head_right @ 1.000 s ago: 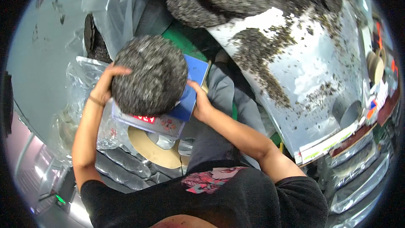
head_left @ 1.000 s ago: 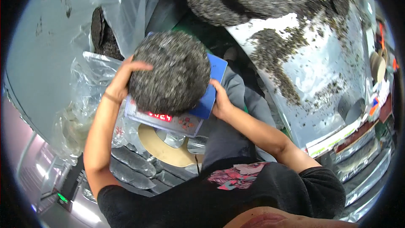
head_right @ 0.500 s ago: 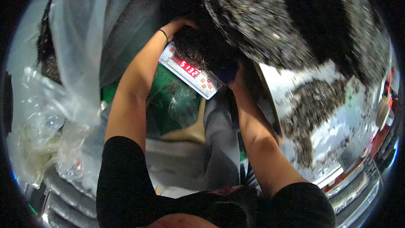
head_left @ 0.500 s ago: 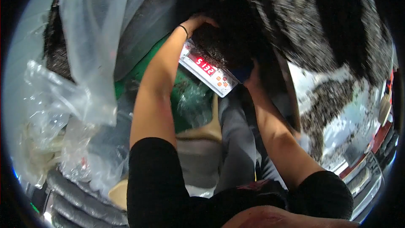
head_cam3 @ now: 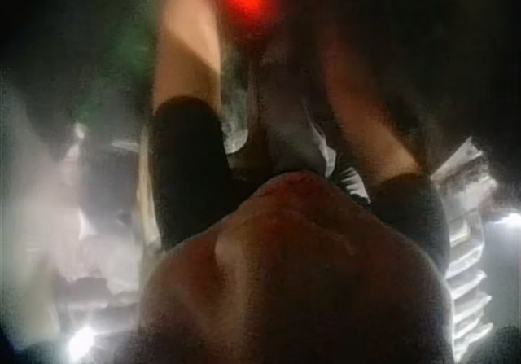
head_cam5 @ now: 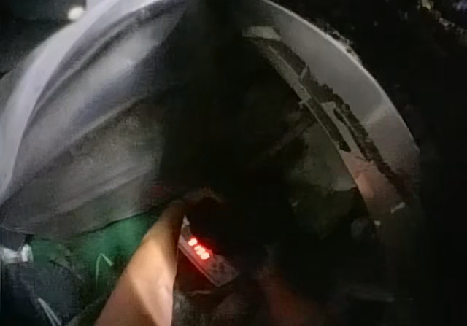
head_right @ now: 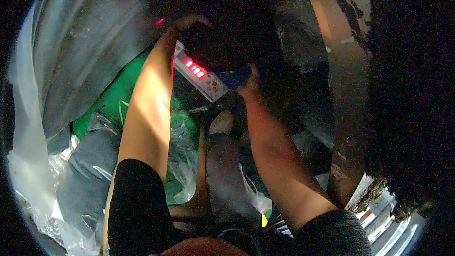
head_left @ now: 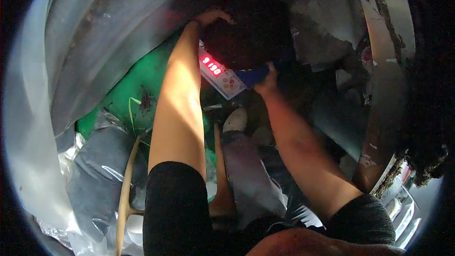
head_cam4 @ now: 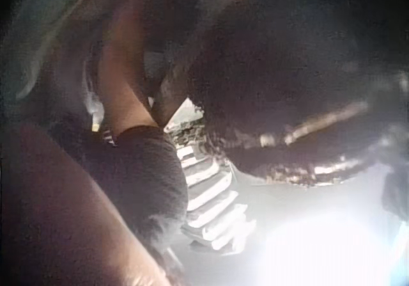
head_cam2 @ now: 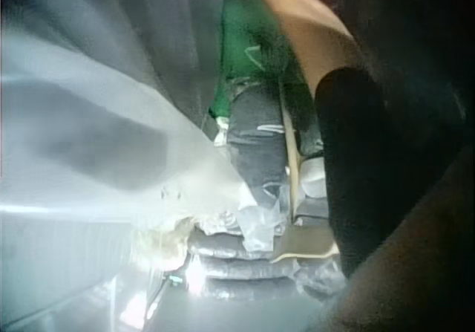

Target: The person places a compressed tea cake into a plastic wrapper, seals it by folding the plastic, and applies a circular paper label on top within a metal ring mold.

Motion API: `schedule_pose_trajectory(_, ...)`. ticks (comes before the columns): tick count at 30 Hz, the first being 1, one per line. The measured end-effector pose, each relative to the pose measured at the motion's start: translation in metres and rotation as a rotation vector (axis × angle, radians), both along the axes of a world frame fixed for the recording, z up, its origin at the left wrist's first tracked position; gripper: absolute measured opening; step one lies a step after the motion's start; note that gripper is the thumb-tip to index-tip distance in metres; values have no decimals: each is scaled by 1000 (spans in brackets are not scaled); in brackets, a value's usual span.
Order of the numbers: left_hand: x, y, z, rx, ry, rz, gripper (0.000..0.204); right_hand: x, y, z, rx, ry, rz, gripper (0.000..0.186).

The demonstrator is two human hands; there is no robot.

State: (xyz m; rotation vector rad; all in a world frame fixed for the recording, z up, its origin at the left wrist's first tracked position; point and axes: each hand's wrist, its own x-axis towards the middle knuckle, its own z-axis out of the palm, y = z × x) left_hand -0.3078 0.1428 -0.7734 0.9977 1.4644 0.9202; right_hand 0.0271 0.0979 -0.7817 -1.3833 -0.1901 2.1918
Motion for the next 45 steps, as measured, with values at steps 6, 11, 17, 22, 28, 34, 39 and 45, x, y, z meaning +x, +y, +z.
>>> schedule_pose_trajectory(6, 15, 2, 65, -316, -437, -87, 73, 8, 10, -14, -112, -84, -116, 59)
schedule_pose_trajectory(11, 35, -8, 17, -70, -164, -17, 90, 28, -17, -39, 112, -483, -196, 57)
schedule_pose_trajectory(17, 114, -169, 165, -486, 799, 202, 55, 37, -119, 145, -21, -873, 262, 44)
schedule_pose_trajectory(22, 212, -338, 319, -919, 416, -751, 66, 95, -187, 462, 788, -635, 712, 40)
schedule_pose_trajectory(28, 261, -362, 303, -885, 701, -913, 44, 370, -270, 559, 395, -1288, 806, 21)
schedule_pose_trajectory(34, 247, -325, 329, -1011, 660, -940, 43, 487, -417, 481, -281, -1174, 1299, 35)
schedule_pose_trajectory(39, 266, -293, 344, -1043, 697, -953, 42, 459, -499, 451, -551, -914, 778, 36)
schedule_pose_trajectory(45, 293, -234, 321, -1090, 725, -1071, 41, 378, -509, 389, -665, -787, 403, 39)
